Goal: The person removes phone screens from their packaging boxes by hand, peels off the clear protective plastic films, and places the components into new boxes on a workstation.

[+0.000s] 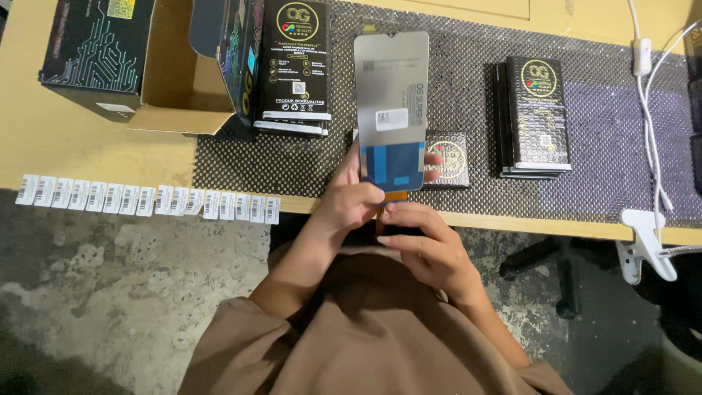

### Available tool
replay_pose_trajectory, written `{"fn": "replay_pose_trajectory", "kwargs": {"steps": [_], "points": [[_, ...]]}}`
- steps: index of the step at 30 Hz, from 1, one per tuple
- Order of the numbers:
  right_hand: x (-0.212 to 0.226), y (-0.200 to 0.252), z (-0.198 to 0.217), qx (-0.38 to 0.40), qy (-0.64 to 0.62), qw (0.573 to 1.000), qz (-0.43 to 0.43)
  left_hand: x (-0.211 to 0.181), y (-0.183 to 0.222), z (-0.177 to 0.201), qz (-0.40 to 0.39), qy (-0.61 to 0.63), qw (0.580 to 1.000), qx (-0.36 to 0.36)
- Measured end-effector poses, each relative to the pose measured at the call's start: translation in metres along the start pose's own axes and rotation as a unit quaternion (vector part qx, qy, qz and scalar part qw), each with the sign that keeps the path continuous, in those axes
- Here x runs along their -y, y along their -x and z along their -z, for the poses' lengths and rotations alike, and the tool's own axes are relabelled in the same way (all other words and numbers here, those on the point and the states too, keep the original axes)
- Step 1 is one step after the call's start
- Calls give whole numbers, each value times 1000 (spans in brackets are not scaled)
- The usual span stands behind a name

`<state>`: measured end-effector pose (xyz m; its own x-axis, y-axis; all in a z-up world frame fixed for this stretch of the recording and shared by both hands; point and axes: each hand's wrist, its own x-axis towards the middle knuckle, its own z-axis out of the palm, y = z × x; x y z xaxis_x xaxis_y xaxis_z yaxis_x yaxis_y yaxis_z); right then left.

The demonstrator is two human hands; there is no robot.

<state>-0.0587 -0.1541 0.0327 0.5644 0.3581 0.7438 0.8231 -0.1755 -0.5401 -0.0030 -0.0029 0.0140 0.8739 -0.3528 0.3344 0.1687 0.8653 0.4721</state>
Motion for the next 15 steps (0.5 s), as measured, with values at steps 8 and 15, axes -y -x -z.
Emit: {"fn": "replay_pose_trajectory", "kwargs": {"steps": [8,15], "points": [[-18,57,-4,29,-207,965,-161,-7,50,1,0,24,998,59],[-57,99,-24,191,-255,902,-290,-16,76,-7,-9,11,996,84]]}}
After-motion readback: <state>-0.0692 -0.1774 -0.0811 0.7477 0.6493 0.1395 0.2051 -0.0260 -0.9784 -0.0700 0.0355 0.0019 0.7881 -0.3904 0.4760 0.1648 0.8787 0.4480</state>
